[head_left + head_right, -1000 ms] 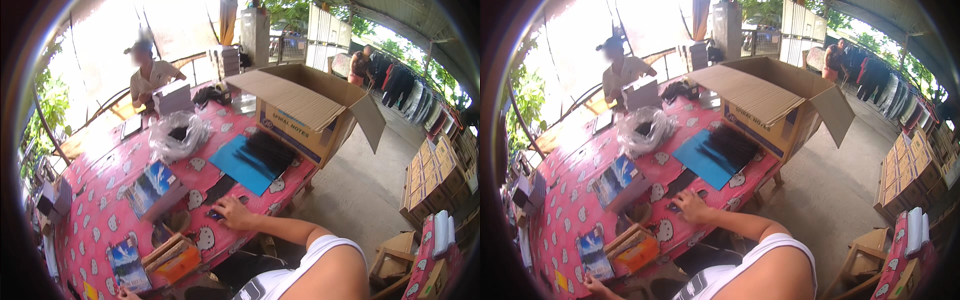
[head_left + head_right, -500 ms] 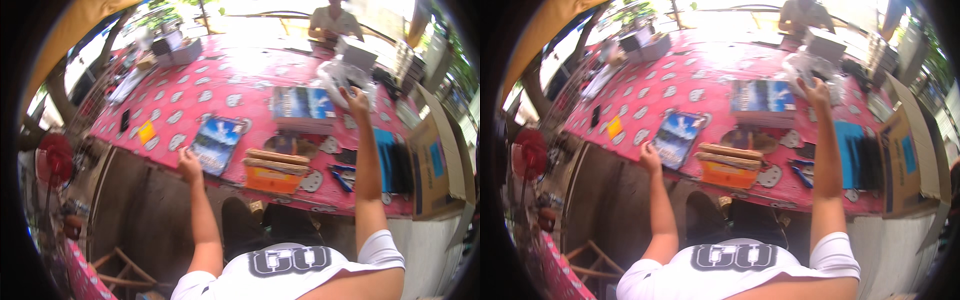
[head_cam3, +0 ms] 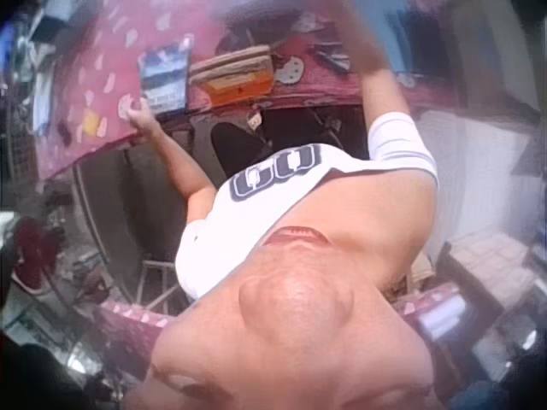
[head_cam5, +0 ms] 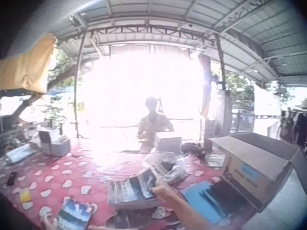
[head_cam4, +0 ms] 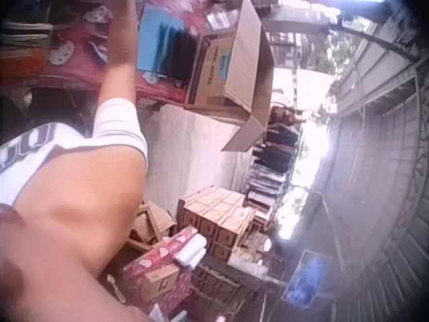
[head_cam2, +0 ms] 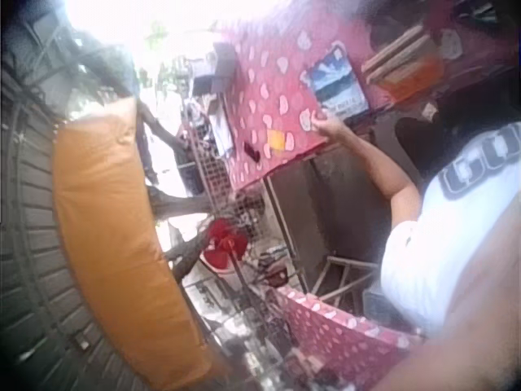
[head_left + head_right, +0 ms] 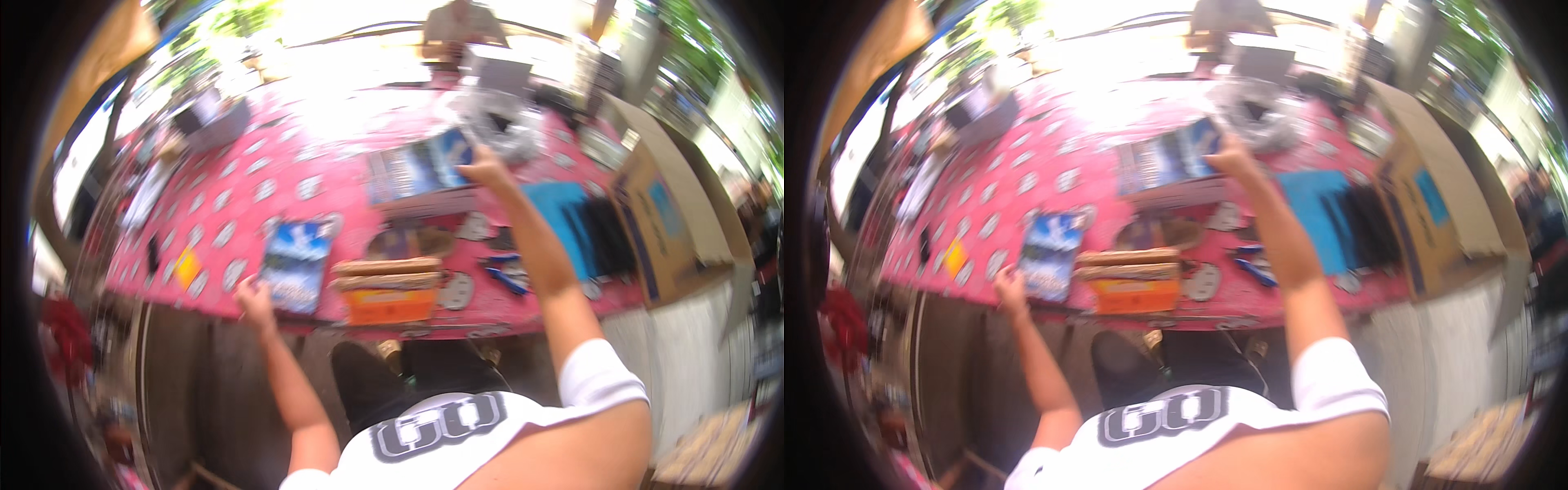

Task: The person assembles notebooks by threading a plastic coil through the pre-punched holes of a stack of paper and covers. The person uses their hands to guide the coil through the holes and trims the ends of the coil with pliers.

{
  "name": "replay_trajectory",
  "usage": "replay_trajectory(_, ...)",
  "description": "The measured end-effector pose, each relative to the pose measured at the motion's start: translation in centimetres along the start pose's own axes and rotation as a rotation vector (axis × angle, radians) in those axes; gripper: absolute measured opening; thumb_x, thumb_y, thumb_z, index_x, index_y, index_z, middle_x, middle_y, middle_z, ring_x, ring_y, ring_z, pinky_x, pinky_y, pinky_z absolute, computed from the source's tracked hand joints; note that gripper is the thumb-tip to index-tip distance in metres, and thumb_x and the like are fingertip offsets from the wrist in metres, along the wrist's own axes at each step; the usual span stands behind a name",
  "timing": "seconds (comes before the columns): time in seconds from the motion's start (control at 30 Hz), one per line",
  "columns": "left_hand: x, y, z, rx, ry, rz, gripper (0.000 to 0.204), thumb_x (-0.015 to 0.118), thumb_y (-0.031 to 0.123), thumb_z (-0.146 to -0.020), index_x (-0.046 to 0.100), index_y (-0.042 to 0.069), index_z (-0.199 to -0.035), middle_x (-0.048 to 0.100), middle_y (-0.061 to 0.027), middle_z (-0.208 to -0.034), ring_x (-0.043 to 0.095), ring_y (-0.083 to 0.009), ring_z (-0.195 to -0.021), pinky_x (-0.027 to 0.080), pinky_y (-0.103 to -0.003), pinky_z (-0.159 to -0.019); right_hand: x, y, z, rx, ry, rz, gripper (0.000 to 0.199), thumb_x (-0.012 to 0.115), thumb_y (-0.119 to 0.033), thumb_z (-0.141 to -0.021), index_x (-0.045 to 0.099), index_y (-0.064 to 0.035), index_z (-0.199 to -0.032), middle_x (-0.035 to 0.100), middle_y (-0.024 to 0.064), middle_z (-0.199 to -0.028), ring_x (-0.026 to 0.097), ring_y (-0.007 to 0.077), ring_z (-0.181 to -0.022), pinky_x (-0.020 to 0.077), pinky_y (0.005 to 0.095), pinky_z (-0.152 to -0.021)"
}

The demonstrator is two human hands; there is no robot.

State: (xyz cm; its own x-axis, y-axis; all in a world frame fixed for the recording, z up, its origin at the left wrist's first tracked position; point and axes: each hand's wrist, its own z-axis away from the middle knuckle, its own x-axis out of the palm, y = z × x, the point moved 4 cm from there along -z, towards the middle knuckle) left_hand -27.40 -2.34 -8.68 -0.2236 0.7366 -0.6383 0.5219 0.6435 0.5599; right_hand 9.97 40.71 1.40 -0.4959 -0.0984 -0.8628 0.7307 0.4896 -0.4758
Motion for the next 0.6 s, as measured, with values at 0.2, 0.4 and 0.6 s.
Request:
replay_trajectory(0.2,-3.6,8.4,1.1,-0.116,-0.271,1.003,0.042,0.058,0.001,-0.089,0.045,0.003,-0.129,0.048,-0.0094,-0.126,0.049,-0.0207,-0.111,0.043,-0.033,-0.095,-4.2,-5.4,8.4,-0.34,0.531,-0.285,0.038,0.069,-0.013,-0.078,0.041,-0.0002,-0.1,0.057,0.0237,-0.081,0.058,0.0448,-0.079,0.0456,0.0472,-0.066)
replay_trajectory(0.4,-7.2,19.8,5.9,0.055,-0.689,0.938,0.036,0.062,0.002,-0.087,0.051,-0.004,-0.121,0.06,-0.0097,-0.113,0.058,-0.0172,-0.099,0.045,-0.031,-0.089,-3.6,-9.9,20.4,-0.471,0.163,-0.864,0.054,0.074,-0.005,-0.075,0.036,-0.0025,-0.112,0.057,0.0177,-0.091,0.056,0.0348,-0.081,0.0458,0.0407,-0.073)
replay_trajectory(0.6,-9.4,21.1,7.1,0.124,-0.707,1.039,0.03,0.058,0.002,-0.089,0.055,-0.002,-0.118,0.062,-0.0053,-0.106,0.055,-0.0108,-0.092,0.043,-0.027,-0.082,0.6,-7.1,22.3,-0.715,0.093,-0.782,0.057,0.063,0.003,-0.081,0.031,-0.0024,-0.128,0.058,0.0192,-0.102,0.06,0.0321,-0.089,0.0483,0.0384,-0.08)
